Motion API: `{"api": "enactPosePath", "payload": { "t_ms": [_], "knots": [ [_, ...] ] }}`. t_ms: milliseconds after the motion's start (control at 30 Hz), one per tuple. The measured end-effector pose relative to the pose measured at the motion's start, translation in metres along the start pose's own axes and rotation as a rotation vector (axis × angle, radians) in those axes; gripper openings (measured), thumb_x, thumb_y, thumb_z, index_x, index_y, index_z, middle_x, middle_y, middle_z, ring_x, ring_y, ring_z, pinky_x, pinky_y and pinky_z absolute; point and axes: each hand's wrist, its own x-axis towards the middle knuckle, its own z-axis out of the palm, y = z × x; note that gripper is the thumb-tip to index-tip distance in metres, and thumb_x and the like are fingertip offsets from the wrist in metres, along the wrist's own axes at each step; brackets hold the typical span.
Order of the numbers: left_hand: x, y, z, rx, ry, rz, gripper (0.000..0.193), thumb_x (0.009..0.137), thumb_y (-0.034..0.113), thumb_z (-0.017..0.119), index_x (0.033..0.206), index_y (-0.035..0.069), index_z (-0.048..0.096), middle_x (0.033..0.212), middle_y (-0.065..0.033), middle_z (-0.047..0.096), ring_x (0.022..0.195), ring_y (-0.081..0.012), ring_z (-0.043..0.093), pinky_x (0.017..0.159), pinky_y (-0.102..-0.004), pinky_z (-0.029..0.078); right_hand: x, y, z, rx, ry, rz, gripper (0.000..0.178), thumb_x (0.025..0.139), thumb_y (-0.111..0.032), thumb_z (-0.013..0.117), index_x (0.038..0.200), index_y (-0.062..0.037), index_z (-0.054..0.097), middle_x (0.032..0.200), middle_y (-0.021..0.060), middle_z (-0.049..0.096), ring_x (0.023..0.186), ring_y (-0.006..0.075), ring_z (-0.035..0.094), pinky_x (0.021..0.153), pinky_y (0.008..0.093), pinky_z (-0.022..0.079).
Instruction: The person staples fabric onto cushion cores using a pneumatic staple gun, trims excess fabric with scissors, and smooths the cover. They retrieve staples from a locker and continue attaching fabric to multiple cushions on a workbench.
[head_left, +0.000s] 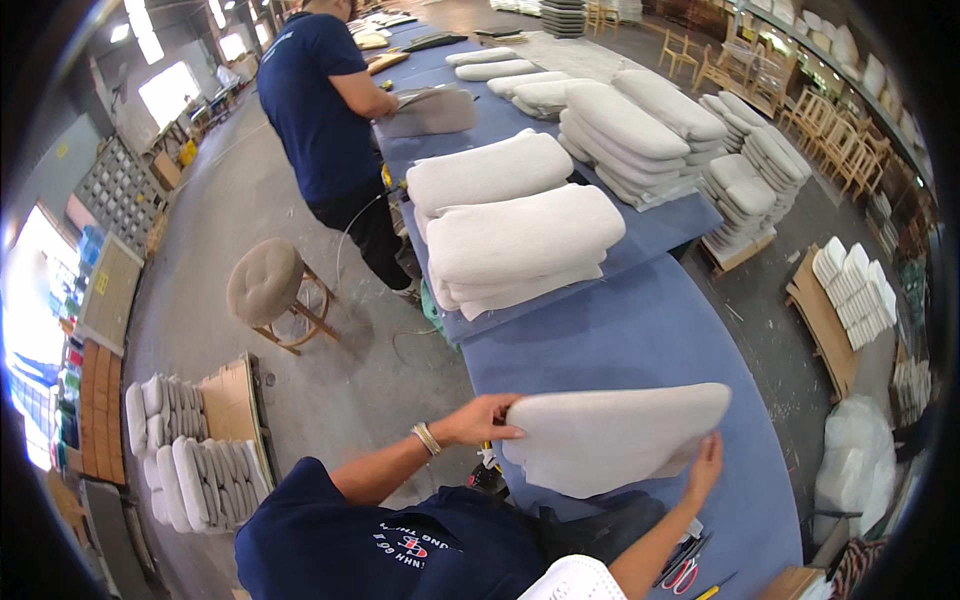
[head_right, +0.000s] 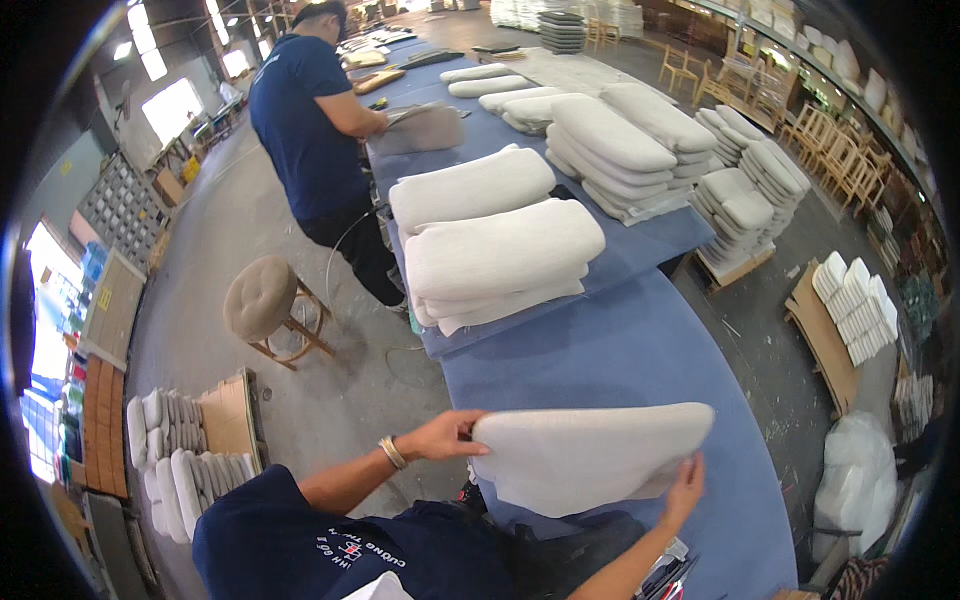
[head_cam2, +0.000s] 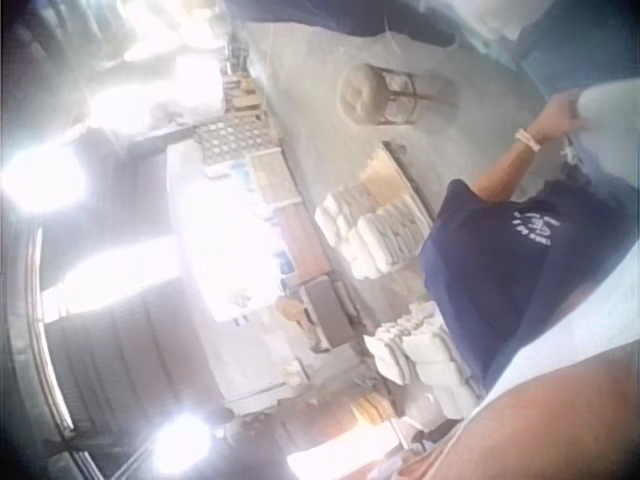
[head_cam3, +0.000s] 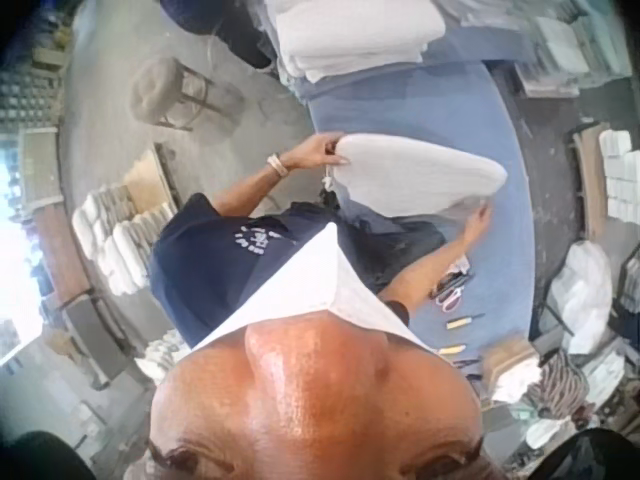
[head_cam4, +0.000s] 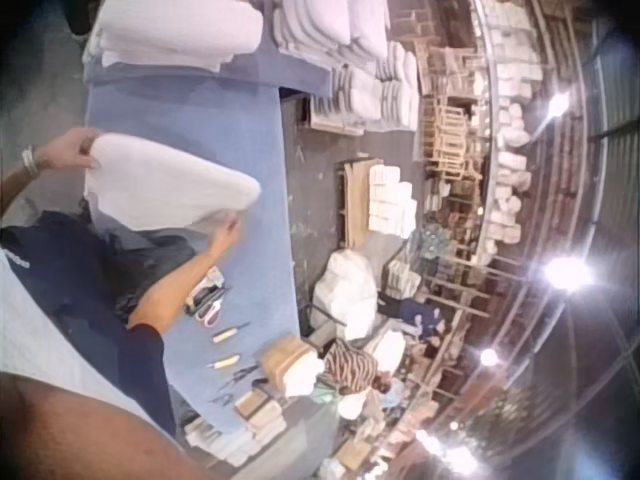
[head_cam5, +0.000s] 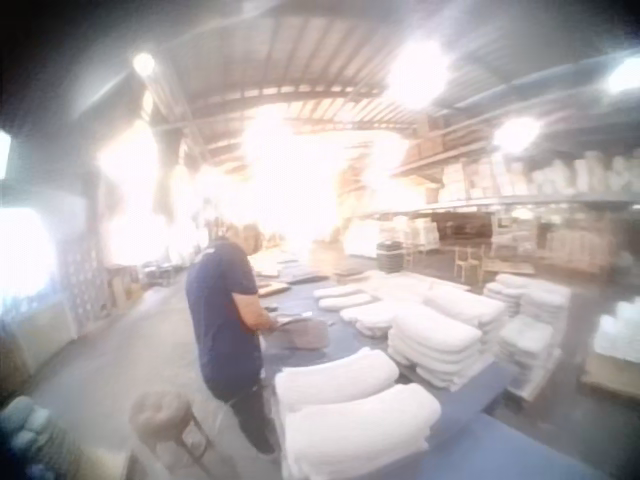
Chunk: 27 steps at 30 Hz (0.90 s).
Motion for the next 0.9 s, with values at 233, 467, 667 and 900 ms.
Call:
{"api": "enactPosePath", "payload": {
  "t_ms": [233,467,667,900],
  "knots": [
    [0.034,-0.049,0.051,0.742,0.065,0.028,0.075,0.085,0.03,0.079,0.15,0.006,0.05,0.127,-0.0248,0.067,0.1,-0.0341,0.07,0.088,-0.0419,0.057,-0.13,0.077,0.075,0.146,0.069,0.261,0.062,0.096,-0.009,0.065,0.152,0.0031,0.041,0.152,0.0214,0.049,0.135,0.0291,0.053,0.115,0.0395,0.04],
    [0.046,-0.042,0.109,0.276,-0.005,0.046,0.078,0.083,0.014,0.081,0.151,-0.001,0.046,0.136,-0.0224,0.064,0.121,-0.0327,0.065,0.103,-0.0396,0.051,-0.137,0.051,0.086,-0.031,0.226,0.405,0.068,0.099,-0.024,0.064,0.156,-0.004,0.034,0.151,0.0267,0.048,0.139,0.0392,0.049,0.115,0.044,0.04],
    [0.075,0.0,0.105,0.395,-0.024,-0.024,0.081,0.083,0.013,0.08,0.153,0.0,0.042,0.135,-0.0228,0.065,0.121,-0.0333,0.066,0.103,-0.0414,0.051,-0.129,0.053,0.09,0.097,0.251,0.541,0.076,0.096,-0.032,0.071,0.155,-0.0014,0.034,0.149,0.0274,0.05,0.134,0.0357,0.054,0.11,0.0434,0.045],
    [0.02,0.011,0.106,0.703,0.121,0.076,0.084,0.083,0.026,0.08,0.157,0.014,0.041,0.134,-0.0188,0.065,0.117,-0.0396,0.066,0.094,-0.0461,0.055,-0.109,0.094,0.096,0.391,0.082,0.666,0.03,0.099,-0.032,0.07,0.114,-0.0059,0.067,0.096,0.0013,0.064,0.082,0.0106,0.06,0.068,0.0277,0.052]
  ]
}}
